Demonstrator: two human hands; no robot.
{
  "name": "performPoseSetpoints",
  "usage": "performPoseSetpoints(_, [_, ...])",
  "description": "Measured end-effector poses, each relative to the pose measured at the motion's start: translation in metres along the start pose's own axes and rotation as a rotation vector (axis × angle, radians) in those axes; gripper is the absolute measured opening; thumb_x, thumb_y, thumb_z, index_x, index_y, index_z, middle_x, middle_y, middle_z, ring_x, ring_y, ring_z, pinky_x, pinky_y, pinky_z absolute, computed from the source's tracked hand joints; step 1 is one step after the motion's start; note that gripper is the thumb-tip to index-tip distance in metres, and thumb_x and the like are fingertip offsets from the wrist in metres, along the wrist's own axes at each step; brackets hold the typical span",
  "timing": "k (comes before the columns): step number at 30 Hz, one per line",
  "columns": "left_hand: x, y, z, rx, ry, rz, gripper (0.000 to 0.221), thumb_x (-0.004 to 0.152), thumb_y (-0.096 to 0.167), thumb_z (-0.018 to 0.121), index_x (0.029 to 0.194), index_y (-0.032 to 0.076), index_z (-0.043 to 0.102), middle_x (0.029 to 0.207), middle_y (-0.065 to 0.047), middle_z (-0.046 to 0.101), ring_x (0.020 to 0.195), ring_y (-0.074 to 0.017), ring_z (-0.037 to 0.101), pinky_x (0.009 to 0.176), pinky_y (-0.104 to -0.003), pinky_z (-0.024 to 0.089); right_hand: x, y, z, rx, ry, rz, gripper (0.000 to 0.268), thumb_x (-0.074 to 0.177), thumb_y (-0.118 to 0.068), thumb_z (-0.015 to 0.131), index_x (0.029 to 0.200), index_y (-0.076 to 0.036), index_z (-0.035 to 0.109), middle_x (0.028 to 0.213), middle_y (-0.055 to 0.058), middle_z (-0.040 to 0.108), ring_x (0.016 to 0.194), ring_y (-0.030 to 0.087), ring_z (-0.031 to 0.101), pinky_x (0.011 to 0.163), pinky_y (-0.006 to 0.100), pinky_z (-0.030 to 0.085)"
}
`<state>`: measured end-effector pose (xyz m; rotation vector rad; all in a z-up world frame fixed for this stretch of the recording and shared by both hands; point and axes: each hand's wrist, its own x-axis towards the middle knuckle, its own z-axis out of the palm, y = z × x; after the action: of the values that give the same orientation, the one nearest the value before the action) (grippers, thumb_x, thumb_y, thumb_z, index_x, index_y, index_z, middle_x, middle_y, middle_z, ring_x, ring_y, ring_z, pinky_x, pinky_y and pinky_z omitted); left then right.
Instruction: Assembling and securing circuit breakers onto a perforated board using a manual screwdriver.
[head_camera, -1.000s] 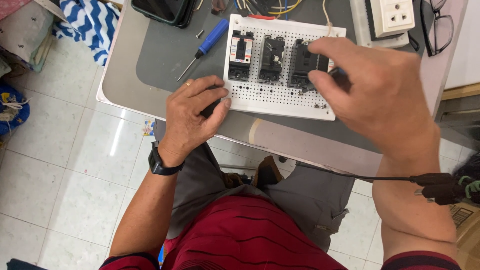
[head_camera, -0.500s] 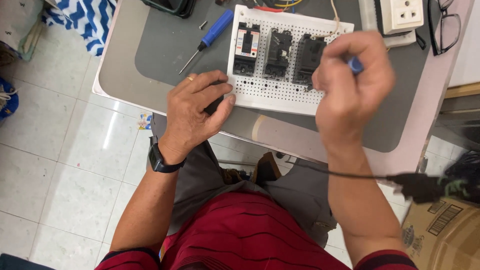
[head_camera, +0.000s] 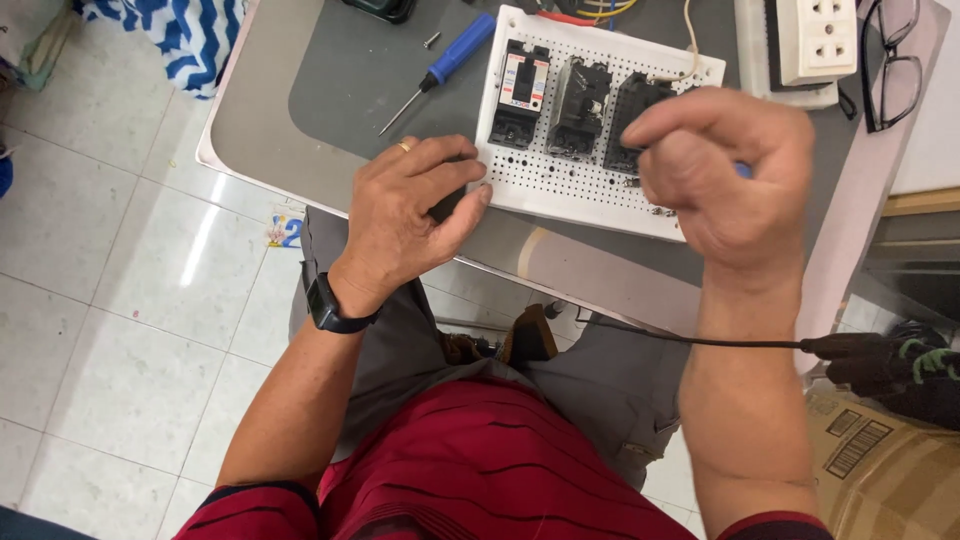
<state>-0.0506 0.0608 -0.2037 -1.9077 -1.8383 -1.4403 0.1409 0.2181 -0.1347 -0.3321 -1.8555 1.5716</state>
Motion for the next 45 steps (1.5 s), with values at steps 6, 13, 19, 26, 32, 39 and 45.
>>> performPoseSetpoints(6, [0.000,0.000,0.001,0.001,0.012,-0.007,0.011,0.093,0.011,0.066,0.090,0.002,0.072,0.097,-0.011,0.070,0.076,-0.0234,0.064,0.066,-0.034,0.049,0.006,-0.006,-0.011,-1.034,0.023,-0.392,0.034,0.116,-0.019,0.055,0.122,0.011,0.067,0.080,0.013,0.062,0.065,0.023,0.054,0.057,0.036,0.038])
performPoseSetpoints(13, [0.000,0.000,0.001,0.001,-0.003,-0.005,0.012,0.094,0.011,0.066,0.091,0.002,0.072,0.097,-0.010,0.069,0.077,-0.0231,0.064,0.066,-0.033,0.048,0.002,-0.032,-0.027,-1.381,-0.154,-0.122,0.022,0.110,-0.012,0.078,0.126,-0.004,0.064,0.066,0.004,0.049,0.054,0.022,0.048,0.057,0.038,0.038])
performPoseSetpoints(19, [0.000,-0.001,0.001,0.005,-0.005,-0.004,0.011,0.093,0.011,0.066,0.091,0.002,0.072,0.098,-0.010,0.069,0.077,-0.0235,0.064,0.068,-0.034,0.049,0.009,-0.044,-0.024,-1.483,-0.369,-0.036,0.016,0.106,-0.020,0.068,0.115,-0.009,0.061,0.070,0.001,0.060,0.058,0.021,0.059,0.055,0.038,0.045])
performPoseSetpoints(26, [0.000,-0.002,0.001,0.003,0.006,0.006,0.010,0.093,0.011,0.067,0.090,0.002,0.072,0.097,-0.010,0.069,0.076,-0.0230,0.064,0.067,-0.033,0.049,0.017,-0.056,-0.017,-1.421,-0.475,-0.003,0.034,0.095,-0.010,0.056,0.128,-0.006,0.062,0.099,0.006,0.070,0.054,0.027,0.059,0.052,0.045,0.047])
performPoseSetpoints(32, [0.000,-0.002,0.001,-0.014,0.007,0.009,0.008,0.092,0.009,0.069,0.089,0.003,0.074,0.098,-0.010,0.071,0.073,-0.0222,0.063,0.066,-0.032,0.047,0.005,-0.032,-0.044,-1.498,-0.329,-0.160,0.021,0.118,-0.019,0.078,0.100,-0.013,0.068,0.050,-0.002,0.035,0.046,0.014,0.035,0.049,0.032,0.026])
performPoseSetpoints(39, [0.001,0.000,0.001,-0.055,0.015,0.012,0.010,0.092,0.006,0.067,0.087,0.003,0.075,0.095,-0.012,0.073,0.075,-0.0221,0.067,0.067,-0.033,0.047,0.010,-0.057,-0.027,-1.395,-0.471,0.069,0.030,0.097,-0.011,0.061,0.127,-0.006,0.064,0.076,0.003,0.064,0.056,0.021,0.058,0.053,0.039,0.045])
performPoseSetpoints(45, [0.001,0.000,0.000,-0.030,0.022,0.008,0.010,0.092,0.006,0.068,0.086,0.002,0.075,0.095,-0.011,0.073,0.071,-0.0214,0.063,0.066,-0.032,0.047,0.009,-0.055,-0.026,-1.476,-0.425,-0.124,0.016,0.106,-0.009,0.066,0.121,-0.011,0.070,0.060,-0.003,0.055,0.046,0.014,0.050,0.048,0.032,0.037])
